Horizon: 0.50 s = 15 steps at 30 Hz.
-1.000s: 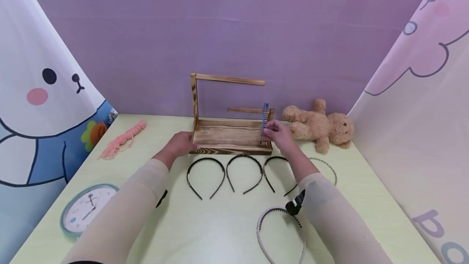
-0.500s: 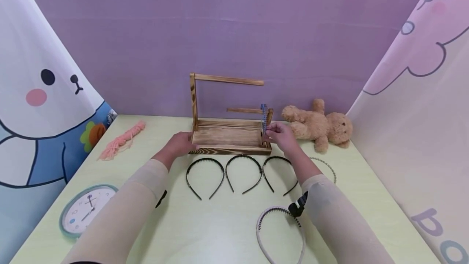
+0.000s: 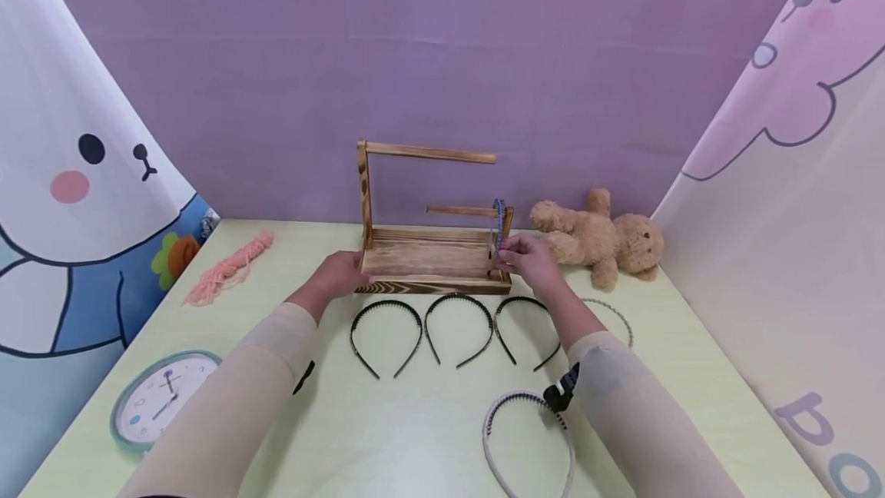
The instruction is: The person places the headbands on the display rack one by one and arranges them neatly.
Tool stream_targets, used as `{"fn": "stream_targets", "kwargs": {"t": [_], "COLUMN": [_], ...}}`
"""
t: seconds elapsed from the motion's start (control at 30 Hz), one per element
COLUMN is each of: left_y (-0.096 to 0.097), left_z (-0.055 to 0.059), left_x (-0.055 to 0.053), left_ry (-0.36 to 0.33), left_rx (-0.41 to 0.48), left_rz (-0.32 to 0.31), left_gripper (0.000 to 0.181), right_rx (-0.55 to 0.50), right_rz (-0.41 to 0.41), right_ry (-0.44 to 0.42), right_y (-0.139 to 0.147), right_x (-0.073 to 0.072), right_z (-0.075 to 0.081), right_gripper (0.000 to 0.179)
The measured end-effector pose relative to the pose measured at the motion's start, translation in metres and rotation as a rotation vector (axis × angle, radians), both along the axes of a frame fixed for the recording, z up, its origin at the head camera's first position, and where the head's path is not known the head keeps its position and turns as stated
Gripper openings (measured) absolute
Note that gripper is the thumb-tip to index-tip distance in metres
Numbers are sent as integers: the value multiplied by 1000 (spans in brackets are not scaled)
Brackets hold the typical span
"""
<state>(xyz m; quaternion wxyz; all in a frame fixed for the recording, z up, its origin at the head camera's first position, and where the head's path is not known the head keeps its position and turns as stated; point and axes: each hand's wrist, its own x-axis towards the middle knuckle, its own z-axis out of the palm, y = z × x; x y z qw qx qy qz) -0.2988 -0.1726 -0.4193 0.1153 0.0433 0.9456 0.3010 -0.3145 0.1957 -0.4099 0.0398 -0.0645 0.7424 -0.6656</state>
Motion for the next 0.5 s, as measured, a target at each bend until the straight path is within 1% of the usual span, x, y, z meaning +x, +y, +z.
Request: {"fn": "stream_targets", "kwargs": {"t": [0.13,0.3,0.5], "left_y": [0,-2,-2], "left_z": [-1,-3,-4], "left_x": [1,-1,-1], "left_ry": [-7,-21,-23], "left_rx": [20,35,36], "left_rz": [3,10,11], "left_gripper": [71,72,73], "right_rx": [-2,42,122], "right_rz": [-11,-30,-42], "right_ry": [-2,30,-21], "right_y": [-3,-3,1], "right_x": [-2,-4,-5], "right_z": [0,-1,-9], "right_gripper": [13,14,15]}}
